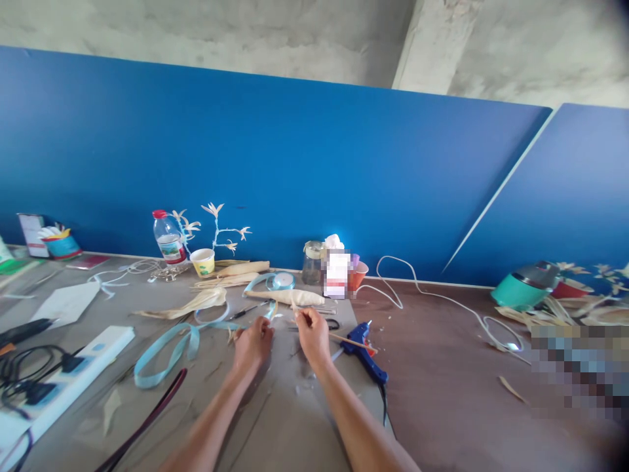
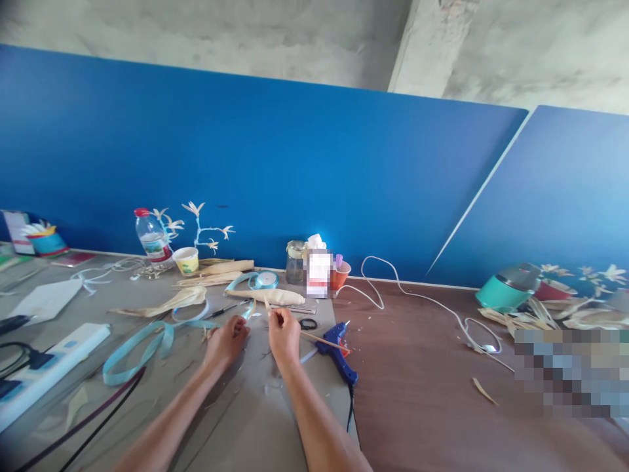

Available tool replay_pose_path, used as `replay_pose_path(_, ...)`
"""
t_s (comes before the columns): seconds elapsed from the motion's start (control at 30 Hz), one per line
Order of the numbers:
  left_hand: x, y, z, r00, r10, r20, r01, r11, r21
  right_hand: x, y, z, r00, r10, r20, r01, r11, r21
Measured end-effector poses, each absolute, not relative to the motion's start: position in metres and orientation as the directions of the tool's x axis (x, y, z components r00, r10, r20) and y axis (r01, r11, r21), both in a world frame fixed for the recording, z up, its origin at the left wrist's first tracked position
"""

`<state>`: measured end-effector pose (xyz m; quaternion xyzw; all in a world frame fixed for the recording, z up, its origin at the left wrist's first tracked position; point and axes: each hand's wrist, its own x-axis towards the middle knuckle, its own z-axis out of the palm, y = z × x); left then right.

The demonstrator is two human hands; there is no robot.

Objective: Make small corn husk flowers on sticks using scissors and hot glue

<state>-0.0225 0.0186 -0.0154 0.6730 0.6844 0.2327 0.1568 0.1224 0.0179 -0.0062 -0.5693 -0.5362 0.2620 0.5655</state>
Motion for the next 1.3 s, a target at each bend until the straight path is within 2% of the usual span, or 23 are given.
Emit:
replay_pose_path(0.2,-0.024,0.015,-0.015,-0.028,0.978,0.206,0.899,-0.065,0.434,0.121,0.016,-0.005,0.275,0.907,0.318,0.343,0.216,-0.914)
replay_pose_path(0.37,-0.024,0.013,-0.009,-0.04,0.936,0.349,0.853,-0.15,0.5,0.118,0.014,-0.006,0.251,0.903,0.349,0.353,0.251,-0.901)
replay_pose_path(0.5,-0.025,0.011,-0.001,-0.127,0.844,0.521,0.852,-0.176,0.493,0.115,0.013,-0.008,0.199,0.902,0.383,0.381,0.289,-0.878)
replay_pose_path(0.57,-0.027,0.011,0.001,-0.17,0.82,0.546,0.831,-0.179,0.527,0.114,0.012,-0.008,0.194,0.902,0.385,0.384,0.291,-0.876)
replay_pose_path(0.63,-0.028,0.012,0.002,-0.172,0.848,0.501,0.75,-0.217,0.625,0.114,0.011,-0.007,0.189,0.906,0.378,0.378,0.288,-0.88)
replay_pose_path(0.73,-0.025,0.013,0.0,-0.093,0.931,0.352,0.504,-0.261,0.823,0.113,0.01,-0.006,0.173,0.913,0.369,0.374,0.286,-0.882)
replay_pose_path(0.83,-0.019,0.013,0.0,-0.019,0.977,0.215,0.284,-0.201,0.938,0.112,0.009,-0.006,0.154,0.913,0.378,0.377,0.299,-0.876)
replay_pose_path(0.97,-0.013,0.011,0.002,0.038,0.987,0.153,0.12,-0.157,0.98,0.111,0.008,-0.006,0.104,0.915,0.39,0.401,0.32,-0.858)
replay_pose_path(1.07,-0.014,0.012,0.001,0.056,0.985,0.161,0.105,-0.166,0.98,0.11,0.006,-0.005,0.04,0.906,0.422,0.448,0.361,-0.818)
replay_pose_path(1.17,-0.018,0.015,-0.001,-0.027,0.989,0.145,0.057,-0.144,0.988,0.109,0.002,-0.002,-0.017,0.898,0.441,0.483,0.393,-0.783)
replay_pose_path(1.3,-0.024,0.018,0.001,-0.137,0.983,0.122,-0.181,-0.146,0.972,0.107,0.0,-0.002,-0.046,0.925,0.378,0.433,0.36,-0.827)
